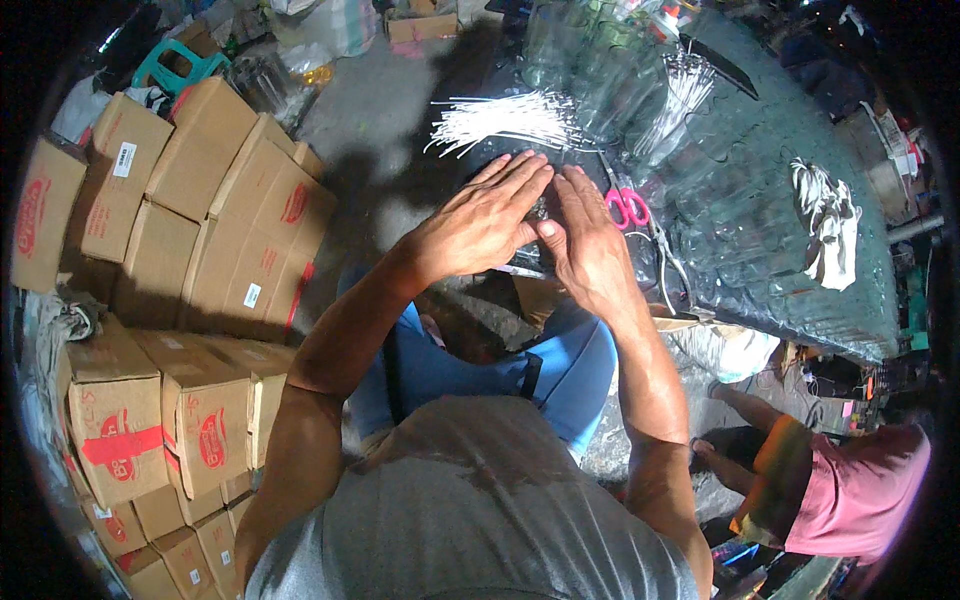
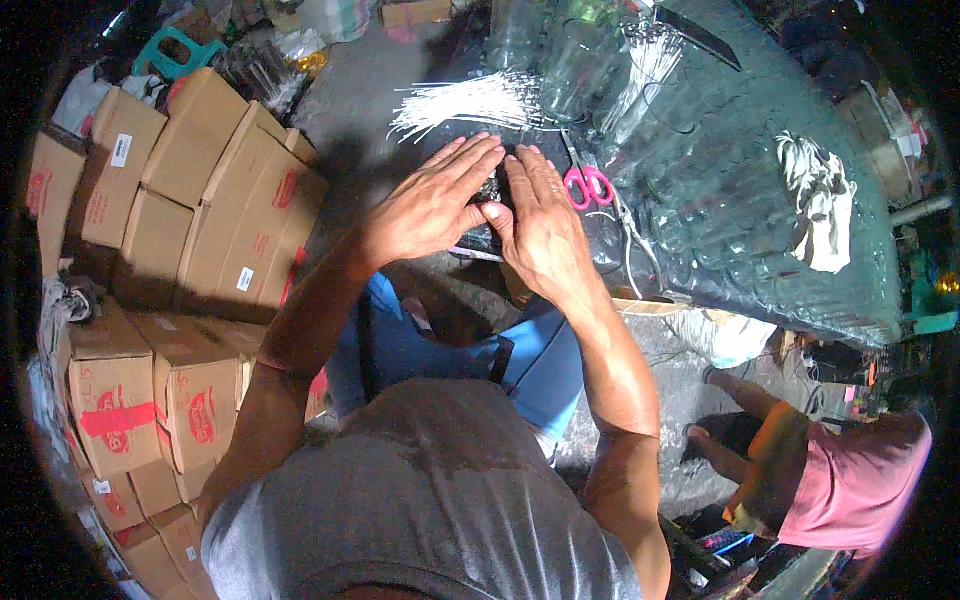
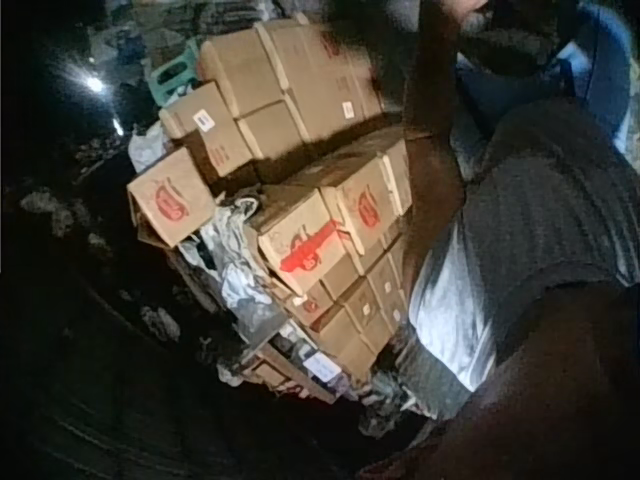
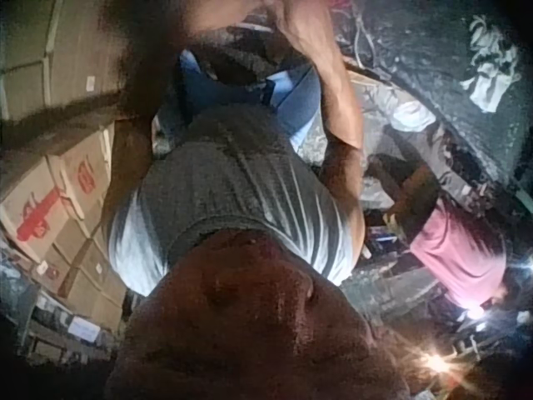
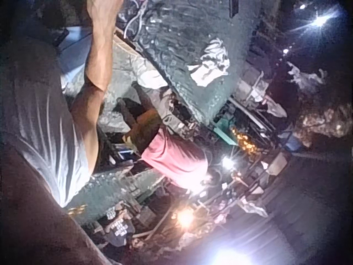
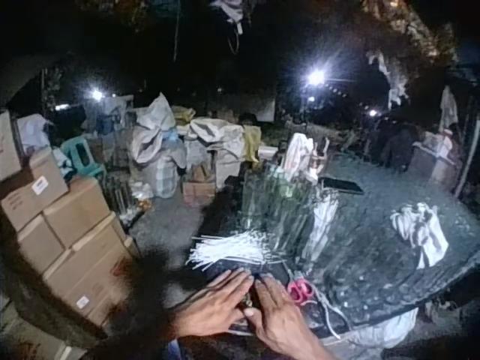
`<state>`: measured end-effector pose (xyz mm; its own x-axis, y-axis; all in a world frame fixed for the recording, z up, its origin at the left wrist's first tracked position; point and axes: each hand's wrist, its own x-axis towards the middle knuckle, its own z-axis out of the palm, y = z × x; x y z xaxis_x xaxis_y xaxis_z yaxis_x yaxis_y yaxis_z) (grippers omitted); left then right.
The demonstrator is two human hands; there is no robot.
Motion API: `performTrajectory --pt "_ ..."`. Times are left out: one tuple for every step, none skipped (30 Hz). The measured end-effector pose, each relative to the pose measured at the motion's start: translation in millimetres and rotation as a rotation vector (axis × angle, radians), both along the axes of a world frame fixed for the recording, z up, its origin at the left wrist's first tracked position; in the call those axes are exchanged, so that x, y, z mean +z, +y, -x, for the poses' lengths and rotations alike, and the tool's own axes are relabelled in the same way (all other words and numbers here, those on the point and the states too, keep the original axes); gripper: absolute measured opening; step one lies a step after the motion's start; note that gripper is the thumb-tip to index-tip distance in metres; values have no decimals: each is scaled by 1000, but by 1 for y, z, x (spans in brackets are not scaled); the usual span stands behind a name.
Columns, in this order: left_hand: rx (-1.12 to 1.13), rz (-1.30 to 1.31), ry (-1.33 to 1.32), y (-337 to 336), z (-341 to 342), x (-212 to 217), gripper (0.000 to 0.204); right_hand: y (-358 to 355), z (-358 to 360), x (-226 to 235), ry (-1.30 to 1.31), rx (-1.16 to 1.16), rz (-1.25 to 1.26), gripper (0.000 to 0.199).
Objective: The person sits at a low work surface and repeatedly picks up thin white rods, threads small metal rings onto them, and uses pliers to crimp or secure the rings. The person handles the rods one at a time and places the finished pieces on the table.
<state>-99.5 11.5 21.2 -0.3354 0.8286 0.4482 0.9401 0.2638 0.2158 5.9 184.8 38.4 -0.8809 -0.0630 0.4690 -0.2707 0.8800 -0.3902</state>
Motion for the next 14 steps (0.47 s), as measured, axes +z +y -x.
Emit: performTrajectory --pt "-1 10 6 1 0 1 68 1 -1 1 14 1 -71 64" --pt "2 63 37 2 0 2 69 2 -3 3 27 2 -142 64" --pt "6 117 67 2 -2 4 70 4 -5 4 40 2 -213 65" --pt "4 171 95 4 -4 4 71 5 -11 1 -63 -3 -263 71" --pt "14 164 84 5 -6 5 72 5 -14 1 -34 -5 -283 74" --pt "25 156 73 5 -7 6 72 4 -16 3 -6 -6 -303 77" --pt "34 149 60 5 -8 5 72 3 -18 3 21 -8 -322 80" --pt "30 88 75 5 -9 3 74 4 -18 1 19 -5 -329 86" --pt "26 88 86 6 -10 4 75 5 -19 0 6 -6 -337 87" --pt "25 89 96 5 -11 7 75 4 -19 0 -6 -3 -344 89" --pt "25 91 106 4 -12 9 76 4 -20 0 -17 1 -350 90" --pt "25 145 97 4 -12 7 78 5 -20 -1 -19 -7 -361 92" --pt "16 144 85 3 -11 6 78 4 -21 -1 -43 -4 -359 93" --pt "7 142 73 3 -10 5 79 3 -21 -2 -66 -1 -357 95"
